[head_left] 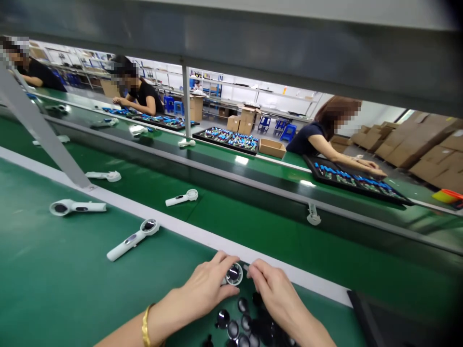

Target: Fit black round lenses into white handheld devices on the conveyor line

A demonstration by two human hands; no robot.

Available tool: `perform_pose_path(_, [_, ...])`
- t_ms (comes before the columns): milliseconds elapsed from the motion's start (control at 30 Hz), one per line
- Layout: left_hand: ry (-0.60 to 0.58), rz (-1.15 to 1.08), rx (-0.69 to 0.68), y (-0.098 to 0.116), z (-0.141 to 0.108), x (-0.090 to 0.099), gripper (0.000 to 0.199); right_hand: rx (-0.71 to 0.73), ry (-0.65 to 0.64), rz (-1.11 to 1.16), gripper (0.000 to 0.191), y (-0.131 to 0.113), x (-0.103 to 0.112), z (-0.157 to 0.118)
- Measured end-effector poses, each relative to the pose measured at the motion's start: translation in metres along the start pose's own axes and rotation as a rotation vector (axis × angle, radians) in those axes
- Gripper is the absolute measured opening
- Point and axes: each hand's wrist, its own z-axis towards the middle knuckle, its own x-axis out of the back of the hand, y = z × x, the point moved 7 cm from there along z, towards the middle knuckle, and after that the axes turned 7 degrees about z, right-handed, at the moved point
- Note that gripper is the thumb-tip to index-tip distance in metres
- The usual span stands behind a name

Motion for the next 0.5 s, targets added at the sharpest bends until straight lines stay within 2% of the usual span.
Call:
perform_pose_path(100, [-0.02, 0.102, 0.014, 0.005, 0.002, -0.01, 0.056, -0.025, -0.025, -0.21, 0.032, 0.0, -0.008, 0.006])
perform_pose_path(233, [0.004, 0.166, 0.032, 0.009, 0.004, -0.011, 0.053, -0.076, -0.046, -0.479, 0.032, 0.002, -0.013, 0.009])
perform_pose_path(500, [-0.032, 0.213, 0.098, 0.015, 0.005, -0.012, 0.049, -0.043, -0.121, -0.706, 0.028, -0.009, -0.025, 0.014])
